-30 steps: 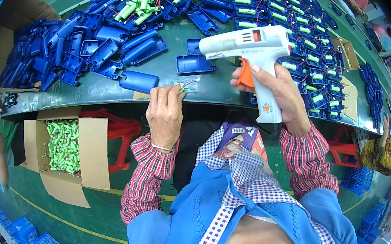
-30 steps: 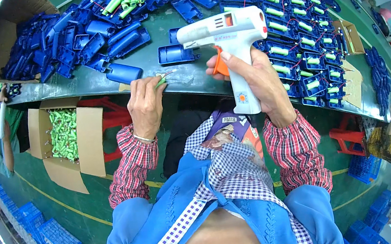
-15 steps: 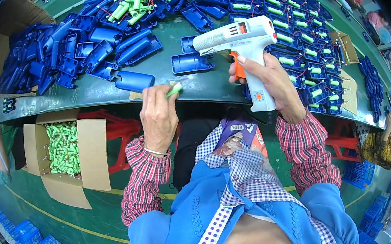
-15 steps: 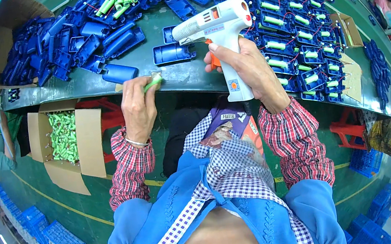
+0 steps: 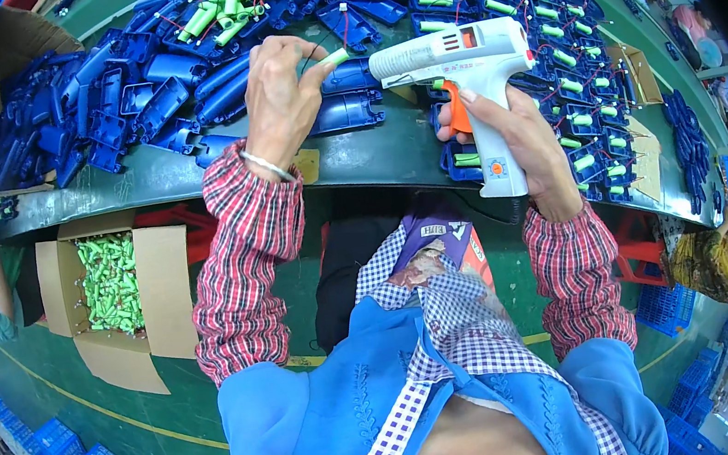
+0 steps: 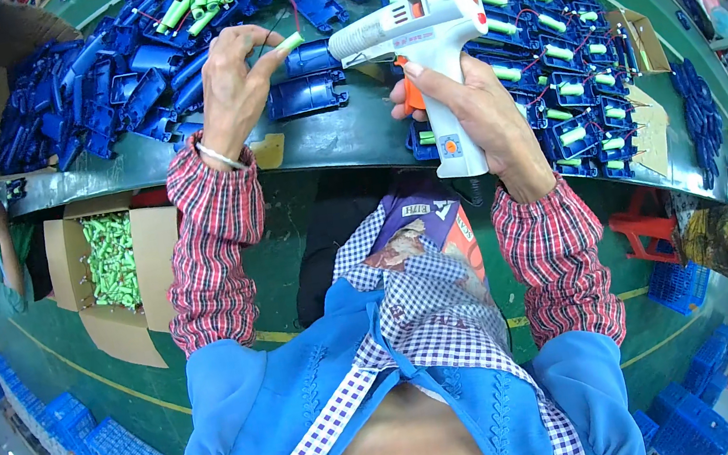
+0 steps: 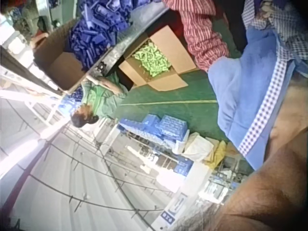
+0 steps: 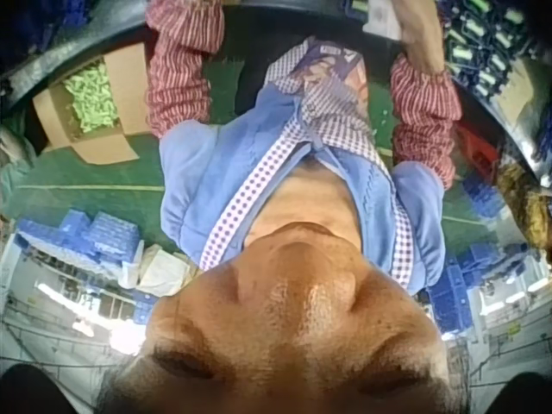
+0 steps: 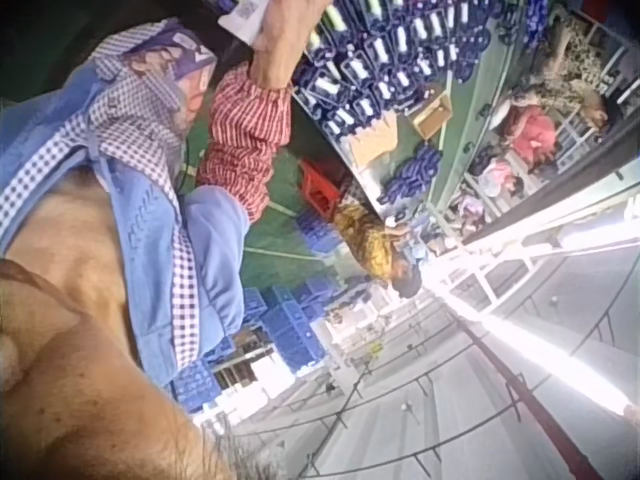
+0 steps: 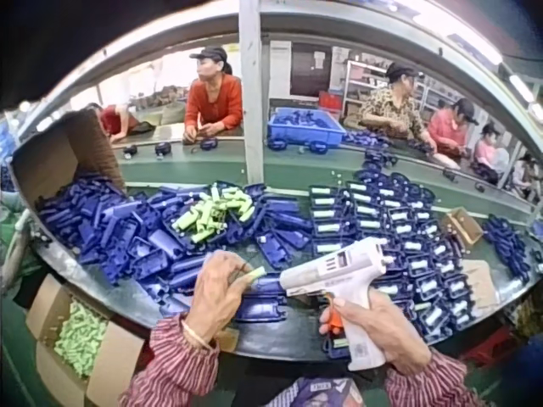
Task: The worker uses a glue gun to secure cylindrical components into blue plastic housings at an assembly line table.
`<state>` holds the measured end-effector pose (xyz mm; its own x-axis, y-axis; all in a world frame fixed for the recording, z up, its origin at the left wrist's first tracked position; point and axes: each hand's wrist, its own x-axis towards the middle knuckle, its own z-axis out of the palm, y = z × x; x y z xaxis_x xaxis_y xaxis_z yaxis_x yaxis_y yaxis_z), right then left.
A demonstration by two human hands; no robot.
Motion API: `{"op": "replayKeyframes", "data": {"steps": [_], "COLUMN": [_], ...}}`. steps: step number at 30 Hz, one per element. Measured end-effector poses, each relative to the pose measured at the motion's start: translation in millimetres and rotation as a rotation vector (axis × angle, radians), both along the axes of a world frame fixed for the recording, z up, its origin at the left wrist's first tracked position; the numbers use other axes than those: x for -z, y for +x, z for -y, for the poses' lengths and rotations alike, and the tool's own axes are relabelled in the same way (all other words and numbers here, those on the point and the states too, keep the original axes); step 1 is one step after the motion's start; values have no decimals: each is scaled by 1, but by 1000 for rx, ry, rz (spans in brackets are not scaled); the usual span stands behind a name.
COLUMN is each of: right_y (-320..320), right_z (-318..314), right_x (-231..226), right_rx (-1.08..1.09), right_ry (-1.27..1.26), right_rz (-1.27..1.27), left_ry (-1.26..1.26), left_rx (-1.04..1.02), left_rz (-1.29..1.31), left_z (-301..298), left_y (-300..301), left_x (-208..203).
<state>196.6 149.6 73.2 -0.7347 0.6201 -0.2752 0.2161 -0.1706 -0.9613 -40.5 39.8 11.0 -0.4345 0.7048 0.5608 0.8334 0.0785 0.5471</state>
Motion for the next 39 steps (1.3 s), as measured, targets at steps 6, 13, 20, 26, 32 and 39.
{"op": "replayKeyframes", "data": {"steps": [6,13,20,26,32,39], "right_y": [5,15,13,-1,1,8], "right_z": [-3,4,6,0,1,7], "right_x": [5,-2,-2,1,1,0], "right_rx": [-15,29,19,21,20,8], "right_ry": [-2,-68,-65,15,47,35], "right_rz": [45,-44,-65,-13,25,3], "left_ry": [-100,-233,-284,-292,-266,-258], "left_rx": [46,97,97,73,75,73], "left_rz": [-22,-45,-7,-6,-6,-13], "left_z": [-18,-32,-34,-34,-35,-32], "left_y": [-2,-6,2,6,6,3], "left_x": [5,16,22,20,24,22]}}
